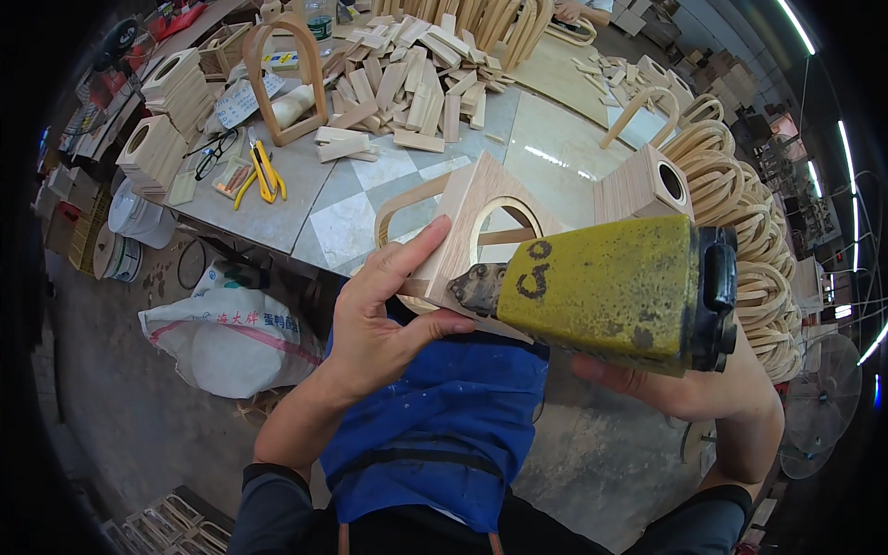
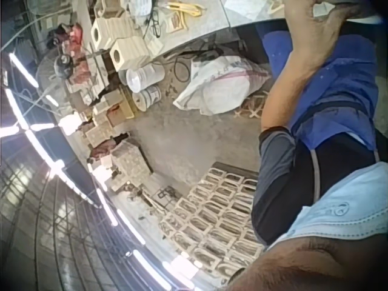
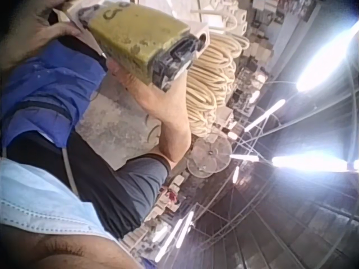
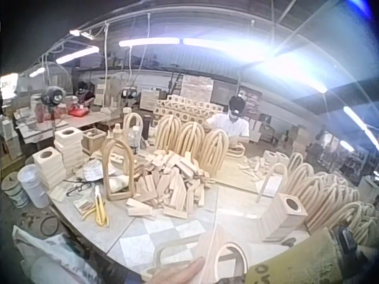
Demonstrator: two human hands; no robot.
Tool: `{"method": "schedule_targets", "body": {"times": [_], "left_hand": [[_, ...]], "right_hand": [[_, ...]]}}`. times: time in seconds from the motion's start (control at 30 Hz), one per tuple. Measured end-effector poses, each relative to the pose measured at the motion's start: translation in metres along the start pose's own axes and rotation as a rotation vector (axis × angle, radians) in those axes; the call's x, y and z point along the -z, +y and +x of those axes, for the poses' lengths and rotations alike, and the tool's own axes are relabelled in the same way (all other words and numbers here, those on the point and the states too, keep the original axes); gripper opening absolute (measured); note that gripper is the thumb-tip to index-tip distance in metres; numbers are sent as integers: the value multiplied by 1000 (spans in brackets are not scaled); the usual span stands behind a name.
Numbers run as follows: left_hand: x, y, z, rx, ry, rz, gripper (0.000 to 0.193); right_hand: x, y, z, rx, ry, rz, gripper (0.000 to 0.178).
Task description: Assembling wooden frame components using wood glue, a pneumatic nail gun, and a hand scraper.
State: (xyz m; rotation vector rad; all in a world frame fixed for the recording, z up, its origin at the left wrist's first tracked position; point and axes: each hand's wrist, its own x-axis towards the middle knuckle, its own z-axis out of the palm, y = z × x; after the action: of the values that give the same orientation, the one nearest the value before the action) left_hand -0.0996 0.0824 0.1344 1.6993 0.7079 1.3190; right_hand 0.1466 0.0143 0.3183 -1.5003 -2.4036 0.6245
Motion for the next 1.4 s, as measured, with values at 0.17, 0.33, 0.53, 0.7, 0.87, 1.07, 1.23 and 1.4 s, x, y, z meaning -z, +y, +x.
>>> {"method": "schedule_targets", "body": {"times": [0.17, 0.33, 0.53, 0.7, 0.87, 1.07, 1.23, 1.4], "left_hand": [[-1, -1, 0, -24, 3, -2, 83], [1, 1, 0, -23, -7, -4, 83], [-1, 0, 0, -46, -7, 5, 82], [-2, 1, -1, -19, -41, 32, 82], [-1, -1, -1, -24, -35, 15, 82], [-1, 0, 0, -28, -21, 3, 82], [0, 0, -1, -20, -17, 12, 82], [-2, -1, -1, -20, 1, -15, 82]], "right_hand": [[-1, 0, 2, -40, -12, 62, 34], [2, 0, 3, -126, -32, 139, 33], [3, 6, -2, 89, -85, -180, 30], [3, 10, -6, 124, -85, -168, 30], [3, 13, -6, 182, -97, -233, 31], [-5, 18, -8, 204, -27, -267, 32], [-6, 20, -8, 212, -16, -263, 33], [-5, 16, -7, 168, 0, -210, 34]]}}
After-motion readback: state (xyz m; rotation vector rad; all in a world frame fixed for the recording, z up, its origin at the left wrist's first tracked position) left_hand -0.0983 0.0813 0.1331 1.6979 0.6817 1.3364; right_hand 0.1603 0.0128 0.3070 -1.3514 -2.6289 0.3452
